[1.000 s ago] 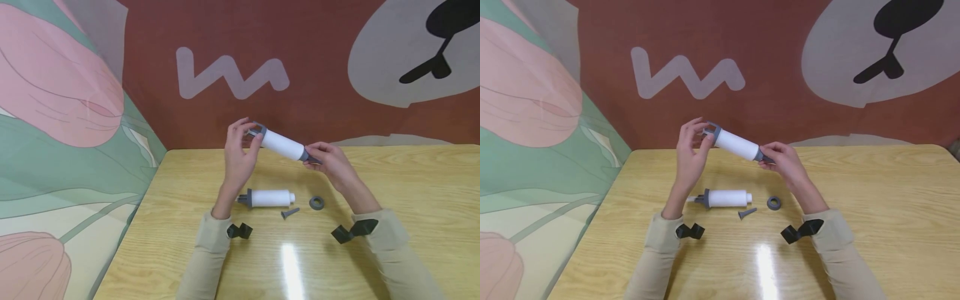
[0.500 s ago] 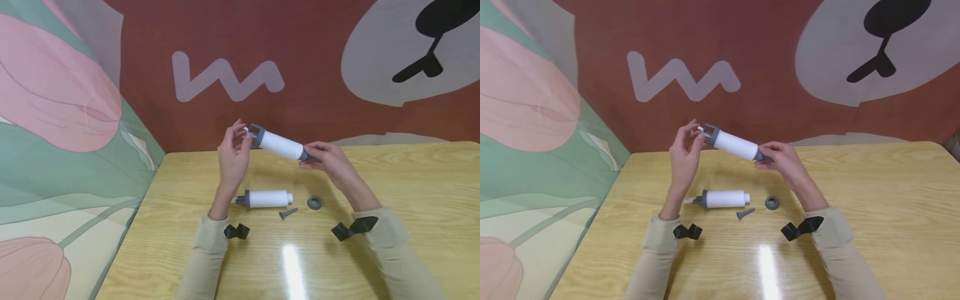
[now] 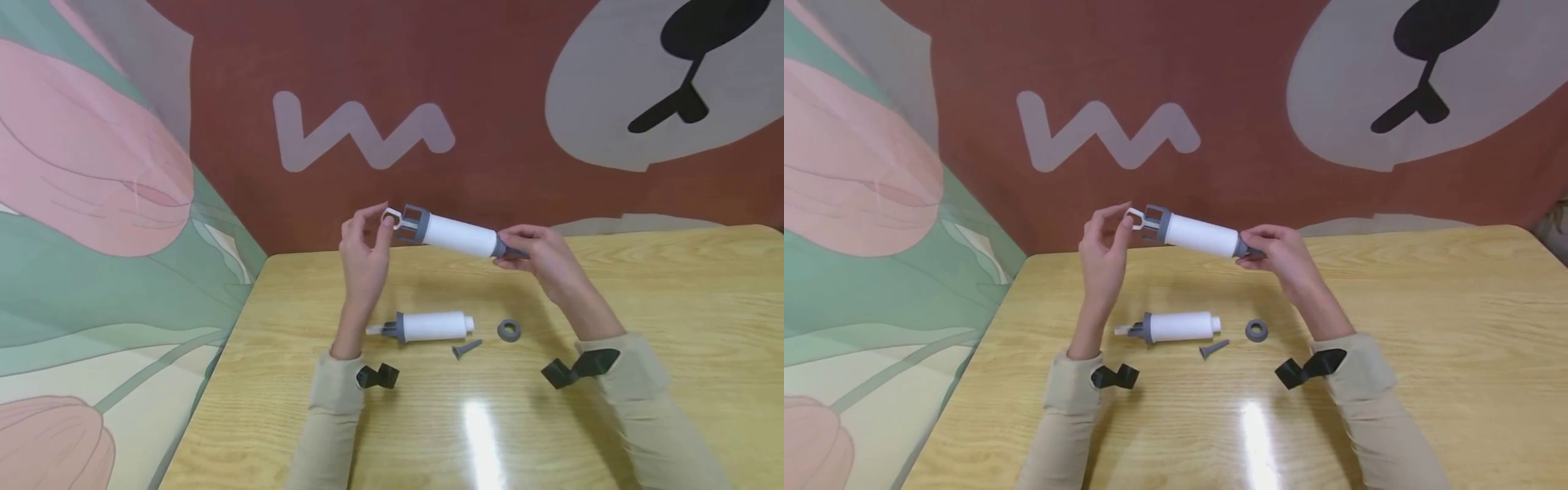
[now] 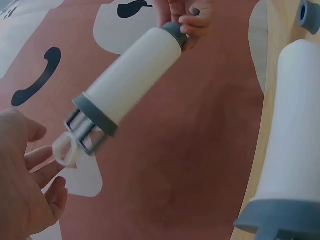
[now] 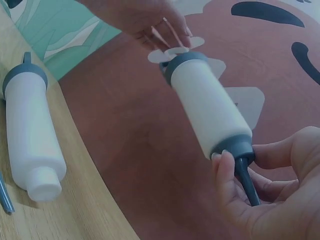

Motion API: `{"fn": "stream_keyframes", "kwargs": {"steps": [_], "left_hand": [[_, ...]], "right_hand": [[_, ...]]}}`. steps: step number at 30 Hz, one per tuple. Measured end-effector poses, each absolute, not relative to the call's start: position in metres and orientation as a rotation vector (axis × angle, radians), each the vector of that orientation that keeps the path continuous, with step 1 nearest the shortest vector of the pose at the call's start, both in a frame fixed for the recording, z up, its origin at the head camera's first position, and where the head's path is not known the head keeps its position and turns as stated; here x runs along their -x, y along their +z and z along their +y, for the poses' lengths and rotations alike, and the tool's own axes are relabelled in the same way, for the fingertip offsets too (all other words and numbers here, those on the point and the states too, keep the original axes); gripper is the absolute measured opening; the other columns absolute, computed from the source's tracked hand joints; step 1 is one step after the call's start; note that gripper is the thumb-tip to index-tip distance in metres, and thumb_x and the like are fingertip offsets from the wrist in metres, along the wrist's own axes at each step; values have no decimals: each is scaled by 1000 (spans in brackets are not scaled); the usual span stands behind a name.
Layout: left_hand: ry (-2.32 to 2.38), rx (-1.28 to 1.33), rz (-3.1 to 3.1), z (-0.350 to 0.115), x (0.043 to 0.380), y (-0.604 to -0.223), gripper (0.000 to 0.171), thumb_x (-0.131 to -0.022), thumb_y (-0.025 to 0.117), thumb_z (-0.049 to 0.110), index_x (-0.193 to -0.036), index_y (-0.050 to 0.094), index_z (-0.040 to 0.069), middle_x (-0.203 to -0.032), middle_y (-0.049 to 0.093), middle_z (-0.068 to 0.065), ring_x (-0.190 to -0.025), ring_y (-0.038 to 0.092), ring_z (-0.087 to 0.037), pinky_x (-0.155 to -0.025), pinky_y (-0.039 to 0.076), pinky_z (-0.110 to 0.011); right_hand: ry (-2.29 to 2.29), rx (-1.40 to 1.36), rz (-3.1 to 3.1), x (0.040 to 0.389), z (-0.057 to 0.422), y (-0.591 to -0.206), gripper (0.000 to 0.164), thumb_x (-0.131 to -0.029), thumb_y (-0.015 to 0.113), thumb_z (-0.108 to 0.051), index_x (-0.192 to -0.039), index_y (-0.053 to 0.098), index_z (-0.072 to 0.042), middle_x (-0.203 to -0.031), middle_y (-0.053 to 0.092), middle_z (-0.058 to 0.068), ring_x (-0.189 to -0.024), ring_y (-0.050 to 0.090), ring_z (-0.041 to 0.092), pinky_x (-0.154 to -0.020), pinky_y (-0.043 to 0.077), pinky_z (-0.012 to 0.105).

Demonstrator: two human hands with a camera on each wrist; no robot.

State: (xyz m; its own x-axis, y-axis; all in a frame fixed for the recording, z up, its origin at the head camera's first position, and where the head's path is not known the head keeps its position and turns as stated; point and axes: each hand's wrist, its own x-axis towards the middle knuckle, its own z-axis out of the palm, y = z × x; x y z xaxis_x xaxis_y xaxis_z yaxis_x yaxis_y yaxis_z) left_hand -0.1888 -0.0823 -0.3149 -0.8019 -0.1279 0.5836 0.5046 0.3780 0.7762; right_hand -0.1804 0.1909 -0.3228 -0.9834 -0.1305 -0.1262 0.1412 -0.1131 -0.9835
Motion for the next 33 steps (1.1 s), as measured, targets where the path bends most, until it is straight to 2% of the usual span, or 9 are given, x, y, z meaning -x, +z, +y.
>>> {"fn": "stream_keyframes", "kwargs": {"steps": [5,9,17,33], "left_hand": [[-1562,403,-2131,-86,188,-316,34,-101,69,18,-131,62,2,-119,68,-12,-103,63,-23,-88,55,-37],[-1627,519,-2216,-86,187,-318,42,-100,70,18,-137,56,3,-119,64,-17,-103,63,-23,-90,57,-37],[-1602,569,-2305,-86,185,-317,37,-98,73,22,-129,60,6,-117,68,-9,-104,65,-26,-88,59,-39],[-1628,589,-2345,-81,184,-317,39,-97,75,25,-127,59,8,-111,67,-8,-99,65,-19,-86,58,-35]], "right_hand": [[-2216,33,1960,181,189,-321,13,-104,63,-15,-104,67,-3,-98,67,4,-80,70,14,-75,61,24],[-2160,49,2005,182,188,-320,16,-104,63,-18,-104,66,-2,-93,67,3,-75,69,14,-72,60,25],[-2074,22,2090,185,189,-323,31,-106,60,-22,-117,57,7,-99,65,1,-78,69,13,-75,60,26],[-2109,-31,2059,184,191,-325,26,-106,60,-21,-115,57,3,-105,62,3,-84,69,14,-76,60,24]]}}
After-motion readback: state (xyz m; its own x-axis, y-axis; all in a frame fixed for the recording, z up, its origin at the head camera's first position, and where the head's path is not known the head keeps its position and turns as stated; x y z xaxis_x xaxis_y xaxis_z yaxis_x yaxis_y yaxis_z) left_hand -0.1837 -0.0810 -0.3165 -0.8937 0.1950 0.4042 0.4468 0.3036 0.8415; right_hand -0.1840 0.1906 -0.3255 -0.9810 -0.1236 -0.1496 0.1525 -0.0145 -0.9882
